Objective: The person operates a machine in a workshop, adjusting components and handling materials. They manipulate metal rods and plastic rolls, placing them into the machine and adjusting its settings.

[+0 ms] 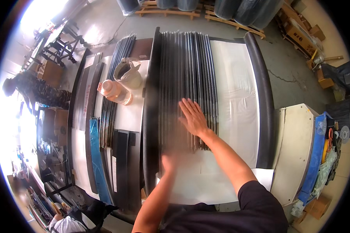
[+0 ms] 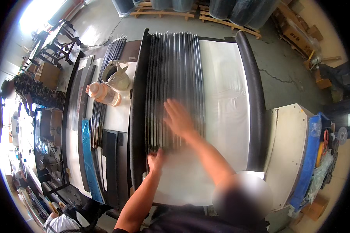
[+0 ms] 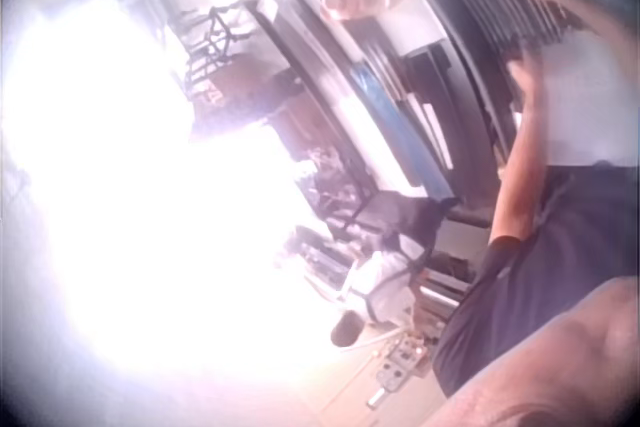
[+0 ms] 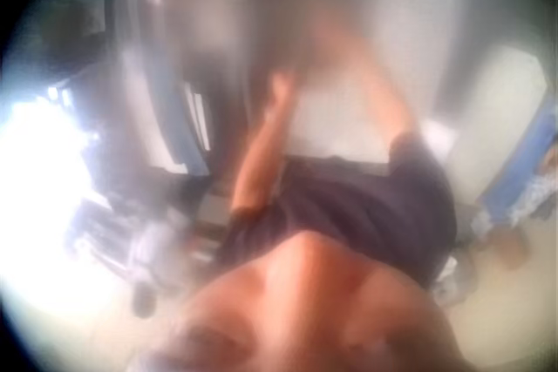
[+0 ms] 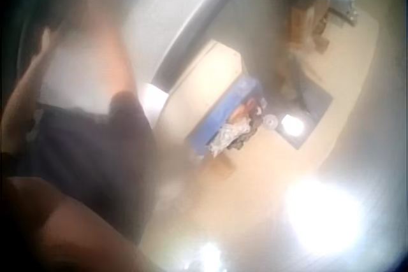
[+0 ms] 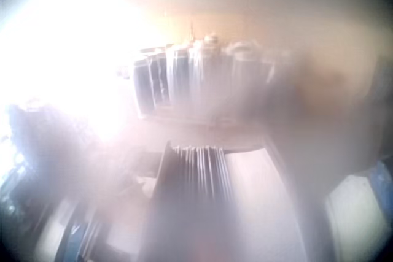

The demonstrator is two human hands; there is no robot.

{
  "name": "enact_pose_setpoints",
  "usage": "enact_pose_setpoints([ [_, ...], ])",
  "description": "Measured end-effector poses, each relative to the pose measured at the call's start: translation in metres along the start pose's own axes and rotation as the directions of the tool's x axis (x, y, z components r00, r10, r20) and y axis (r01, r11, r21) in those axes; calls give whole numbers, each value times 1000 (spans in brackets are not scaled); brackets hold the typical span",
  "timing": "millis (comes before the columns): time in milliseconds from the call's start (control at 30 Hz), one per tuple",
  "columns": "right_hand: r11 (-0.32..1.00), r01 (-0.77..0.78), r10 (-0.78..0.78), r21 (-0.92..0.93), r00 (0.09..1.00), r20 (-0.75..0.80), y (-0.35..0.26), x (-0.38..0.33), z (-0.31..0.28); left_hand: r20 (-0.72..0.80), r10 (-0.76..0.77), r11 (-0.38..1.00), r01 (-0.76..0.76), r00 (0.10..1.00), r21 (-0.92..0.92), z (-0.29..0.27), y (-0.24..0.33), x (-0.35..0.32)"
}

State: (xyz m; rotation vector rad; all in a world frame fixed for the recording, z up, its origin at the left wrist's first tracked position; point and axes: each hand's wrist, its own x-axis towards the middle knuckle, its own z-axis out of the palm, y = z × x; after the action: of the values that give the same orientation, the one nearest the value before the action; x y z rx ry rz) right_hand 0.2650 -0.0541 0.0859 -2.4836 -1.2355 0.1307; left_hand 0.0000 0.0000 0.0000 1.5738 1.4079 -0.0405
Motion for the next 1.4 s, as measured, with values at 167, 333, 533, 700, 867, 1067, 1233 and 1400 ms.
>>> enact_pose_setpoints([
  [167, 998, 21, -13, -62, 993, 121, 16, -10, -4, 24, -4, 969, 10, 1000, -248, 23, -49, -12],
  [333, 998, -7, 10, -63, 999, 45, 27, -12, 0, 34, -59, 887, 68, 998, -457, 32, -30, -25],
  [533, 1000, -4, 3, -26, 1000, -27, 29, -8, 12, 44, -71, 929, 82, 997, -361, 22, -30, -18],
  [700, 1000, -27, 28, 9, 996, -84, 29, -8, 15, 287, 65, 948, 31, 956, -317, 26, -77, 10],
  [867, 986, -150, 157, 75, 982, -105, 41, -18, 5, 307, 7, 839, 161, 952, -519, 17, -28, -13],
  [1067, 984, -168, 175, 54, 972, -159, 58, -27, 12, 187, -80, 915, 147, 979, -376, 32, -35, -3],
  [1233, 979, -184, 197, 85, 963, -184, 55, -22, 14, 160, -5, 904, 74, 987, -422, 23, -4, -21],
  [1400, 969, -230, 241, 86, 958, -153, 49, -23, 2, 142, -70, 934, 114, 987, -337, 23, -11, -14],
])
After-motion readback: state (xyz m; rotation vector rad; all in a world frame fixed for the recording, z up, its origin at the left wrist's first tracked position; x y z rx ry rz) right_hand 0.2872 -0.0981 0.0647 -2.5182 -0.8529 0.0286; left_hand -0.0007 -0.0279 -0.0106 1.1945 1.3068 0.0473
